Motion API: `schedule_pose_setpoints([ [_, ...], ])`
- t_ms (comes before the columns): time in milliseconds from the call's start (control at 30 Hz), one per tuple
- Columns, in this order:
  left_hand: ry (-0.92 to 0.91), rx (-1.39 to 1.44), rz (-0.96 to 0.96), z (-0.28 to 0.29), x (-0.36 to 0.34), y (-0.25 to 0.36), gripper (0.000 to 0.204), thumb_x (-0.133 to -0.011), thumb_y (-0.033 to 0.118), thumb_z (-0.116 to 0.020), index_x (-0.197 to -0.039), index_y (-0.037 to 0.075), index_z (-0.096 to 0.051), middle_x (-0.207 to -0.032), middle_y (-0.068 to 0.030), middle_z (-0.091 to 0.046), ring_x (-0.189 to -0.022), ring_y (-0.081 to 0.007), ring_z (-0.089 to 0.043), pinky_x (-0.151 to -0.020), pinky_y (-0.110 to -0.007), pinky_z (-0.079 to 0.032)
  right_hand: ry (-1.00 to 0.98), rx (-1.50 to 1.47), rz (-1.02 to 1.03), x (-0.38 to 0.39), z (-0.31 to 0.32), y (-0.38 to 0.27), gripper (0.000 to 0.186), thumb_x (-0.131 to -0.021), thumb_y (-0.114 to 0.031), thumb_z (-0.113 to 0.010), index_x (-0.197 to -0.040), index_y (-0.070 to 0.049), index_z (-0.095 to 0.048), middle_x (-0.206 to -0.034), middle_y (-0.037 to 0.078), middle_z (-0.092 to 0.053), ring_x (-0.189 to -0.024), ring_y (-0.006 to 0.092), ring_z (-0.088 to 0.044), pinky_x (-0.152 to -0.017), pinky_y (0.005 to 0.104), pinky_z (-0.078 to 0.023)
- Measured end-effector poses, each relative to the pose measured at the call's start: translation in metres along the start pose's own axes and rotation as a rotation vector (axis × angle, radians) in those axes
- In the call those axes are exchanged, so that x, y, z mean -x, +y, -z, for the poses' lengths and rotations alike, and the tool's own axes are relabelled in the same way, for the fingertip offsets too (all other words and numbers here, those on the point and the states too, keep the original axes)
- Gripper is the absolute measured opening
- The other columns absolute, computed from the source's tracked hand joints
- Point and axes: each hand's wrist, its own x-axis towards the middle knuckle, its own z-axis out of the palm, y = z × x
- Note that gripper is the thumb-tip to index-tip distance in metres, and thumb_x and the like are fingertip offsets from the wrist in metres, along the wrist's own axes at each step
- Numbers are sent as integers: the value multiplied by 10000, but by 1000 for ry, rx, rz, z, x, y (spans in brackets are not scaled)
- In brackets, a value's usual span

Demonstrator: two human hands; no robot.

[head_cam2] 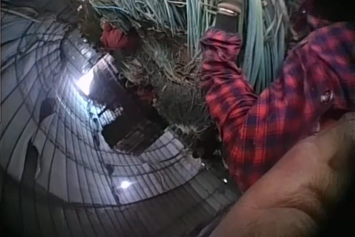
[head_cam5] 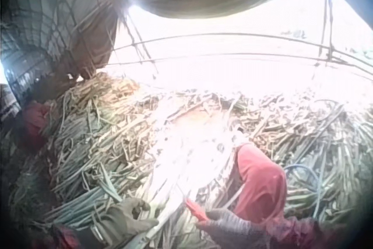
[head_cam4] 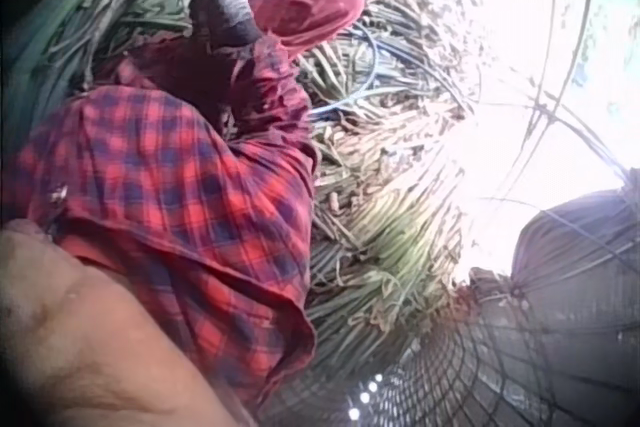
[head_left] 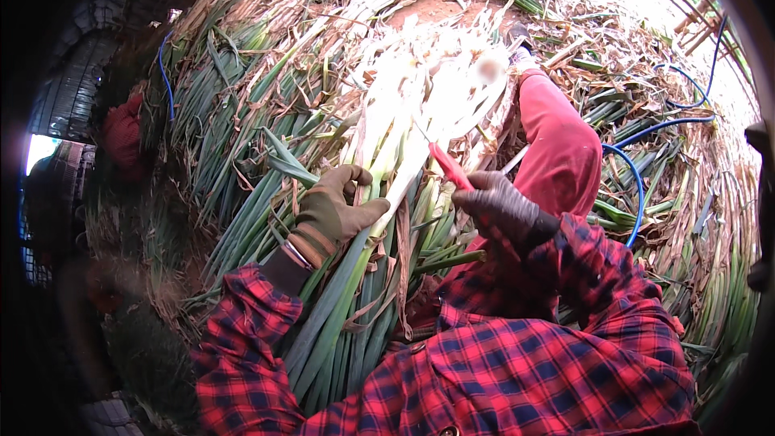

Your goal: The person trims the root ends of green onions using red-handled shears. They hold a bundle of onions in the left hand and cut the ends with the shears in the right hand, then drop the trimmed onions onto a pile.

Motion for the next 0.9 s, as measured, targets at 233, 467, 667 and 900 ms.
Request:
schedule_pose_setpoints([
  [233, -4, 69, -2, -1, -1, -3, 522, -686, 265, -863, -1063, -18, -639, -775, -35, -609, -673, -115, -565, -608, -280, -492, 89, -6, -19, -52, 22, -11, 303, -865, -280, -744, -917, -23, -592, -631, 37, -520, -415, 150, -485, -367, 306, -399],
  [467, -18, 32, -3, 3, 1, -4, 485, -720, 197, -855, -1088, -13, -619, -813, 16, -554, -715, -76, -505, -628, -236, -453, 147, 6, -47, -111, 47, -33, 267, -872, -304, -749, -872, -81, -603, -666, 0, -536, -466, 113, -485, -414, 274, -416],
  [667, -34, 59, 52, 6, 3, 8, 498, -714, 210, -857, -1088, -14, -617, -816, 10, -569, -701, -71, -506, -627, -236, -455, 157, 22, -57, -144, 54, -57, 280, -882, -335, -728, -816, -99, -593, -585, 3, -528, -389, 131, -480, -350, 280, -390],
  [900, -55, 152, 84, 4, 1, -2, 573, -693, 286, -857, -1106, -27, -614, -815, -36, -598, -726, -106, -550, -651, -276, -495, 168, 86, -90, -193, 71, -76, 302, -862, -321, -755, -873, -54, -613, -619, 3, -547, -422, 144, -503, -365, 303, -421],
])
